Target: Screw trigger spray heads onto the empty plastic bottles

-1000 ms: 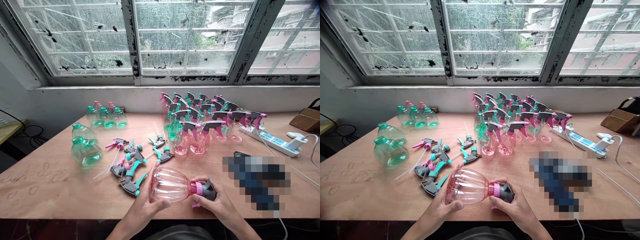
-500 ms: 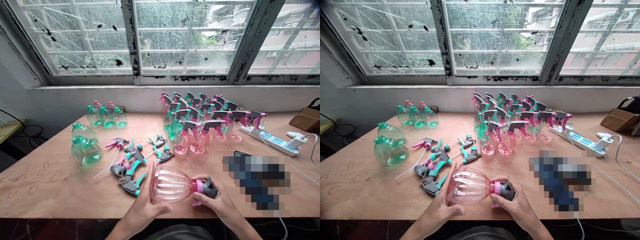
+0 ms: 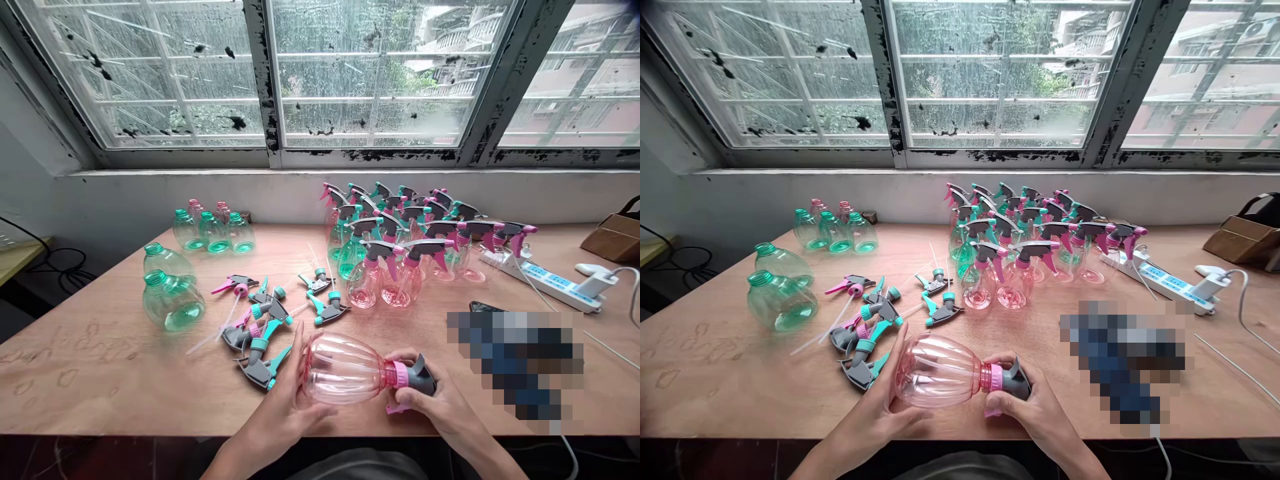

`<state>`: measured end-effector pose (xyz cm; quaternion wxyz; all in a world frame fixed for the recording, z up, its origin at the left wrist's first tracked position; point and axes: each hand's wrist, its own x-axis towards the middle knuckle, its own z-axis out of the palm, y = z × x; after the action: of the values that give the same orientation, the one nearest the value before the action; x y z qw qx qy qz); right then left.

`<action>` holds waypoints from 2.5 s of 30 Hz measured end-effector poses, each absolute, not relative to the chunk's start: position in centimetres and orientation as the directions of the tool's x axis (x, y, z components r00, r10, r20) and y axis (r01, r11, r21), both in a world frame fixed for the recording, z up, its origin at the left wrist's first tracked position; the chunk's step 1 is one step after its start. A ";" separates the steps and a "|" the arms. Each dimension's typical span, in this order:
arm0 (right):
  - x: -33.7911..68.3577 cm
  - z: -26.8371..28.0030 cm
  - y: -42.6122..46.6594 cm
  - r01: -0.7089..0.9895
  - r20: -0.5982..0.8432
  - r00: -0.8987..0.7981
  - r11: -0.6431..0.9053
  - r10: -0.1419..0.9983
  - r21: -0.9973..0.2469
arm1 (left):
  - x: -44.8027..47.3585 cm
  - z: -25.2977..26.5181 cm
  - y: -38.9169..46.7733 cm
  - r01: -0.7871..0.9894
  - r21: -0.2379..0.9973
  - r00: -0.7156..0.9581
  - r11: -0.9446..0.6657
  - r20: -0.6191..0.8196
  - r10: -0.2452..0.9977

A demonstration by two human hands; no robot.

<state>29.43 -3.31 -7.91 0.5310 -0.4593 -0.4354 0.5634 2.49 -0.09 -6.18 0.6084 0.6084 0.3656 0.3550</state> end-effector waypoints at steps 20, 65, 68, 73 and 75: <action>29.4 -8.4 -3.2 -0.253 -0.071 0.021 -0.064 0.997 -0.965 | 2.1 -6.4 -0.2 -0.002 0.999 0.514 -0.033 0.030 0.857; 28.9 -7.3 -3.4 -0.163 -0.062 0.035 -0.055 0.997 -0.985 | 1.5 -6.5 0.1 0.062 0.998 0.553 0.009 -0.042 0.832; 29.1 -7.5 -3.3 -0.162 -0.076 0.033 -0.069 0.997 -0.984 | 1.6 -6.6 0.1 -0.003 0.999 0.551 0.052 -0.042 0.833; 29.2 -7.5 -3.3 -0.158 -0.084 0.034 -0.078 0.996 -0.984 | 2.0 -6.5 0.1 -0.067 0.998 0.548 0.005 0.033 0.836; 29.1 -7.4 -3.4 -0.150 -0.083 0.028 -0.078 0.996 -0.986 | 2.1 -6.3 0.1 -0.071 0.997 0.547 0.006 0.033 0.837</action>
<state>29.07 -3.35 -7.45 0.5237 -0.4898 -0.4319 0.5470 2.12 0.11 -6.33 0.6356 0.6077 0.3151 0.3570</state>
